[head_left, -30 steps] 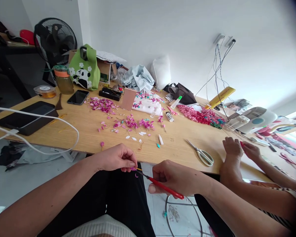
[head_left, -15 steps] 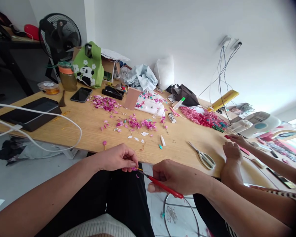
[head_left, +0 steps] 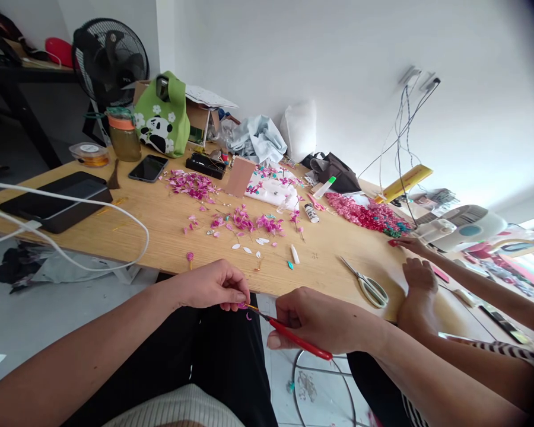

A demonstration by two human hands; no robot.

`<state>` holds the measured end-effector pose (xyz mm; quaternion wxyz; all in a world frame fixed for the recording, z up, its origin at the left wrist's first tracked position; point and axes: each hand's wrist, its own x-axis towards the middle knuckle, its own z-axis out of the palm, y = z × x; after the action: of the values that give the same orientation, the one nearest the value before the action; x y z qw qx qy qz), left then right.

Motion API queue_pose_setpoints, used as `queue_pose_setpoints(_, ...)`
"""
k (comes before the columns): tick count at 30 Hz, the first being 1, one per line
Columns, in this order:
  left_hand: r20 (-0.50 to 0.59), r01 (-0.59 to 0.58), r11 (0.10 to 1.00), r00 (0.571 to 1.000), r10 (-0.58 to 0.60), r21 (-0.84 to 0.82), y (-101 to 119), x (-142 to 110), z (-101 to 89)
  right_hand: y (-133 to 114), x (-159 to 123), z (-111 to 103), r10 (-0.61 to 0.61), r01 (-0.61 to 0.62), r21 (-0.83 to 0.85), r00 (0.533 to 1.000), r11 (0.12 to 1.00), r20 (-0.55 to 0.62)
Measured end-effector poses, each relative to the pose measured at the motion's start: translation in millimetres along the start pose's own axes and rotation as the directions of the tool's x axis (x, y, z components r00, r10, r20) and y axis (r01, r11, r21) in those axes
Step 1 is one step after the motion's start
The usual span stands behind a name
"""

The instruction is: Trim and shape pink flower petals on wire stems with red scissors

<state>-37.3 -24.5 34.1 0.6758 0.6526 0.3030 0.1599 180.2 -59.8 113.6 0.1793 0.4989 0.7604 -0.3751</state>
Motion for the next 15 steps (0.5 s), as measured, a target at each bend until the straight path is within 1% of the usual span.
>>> queue_pose_setpoints(15, -0.005, 0.006, 1.0, 1.0, -0.006, -0.016, 0.5, -0.5, -0.5, 1.3, 0.5, 0.8, 0.022, -0.021, -0.014, 1.0, 1.0, 0.005)
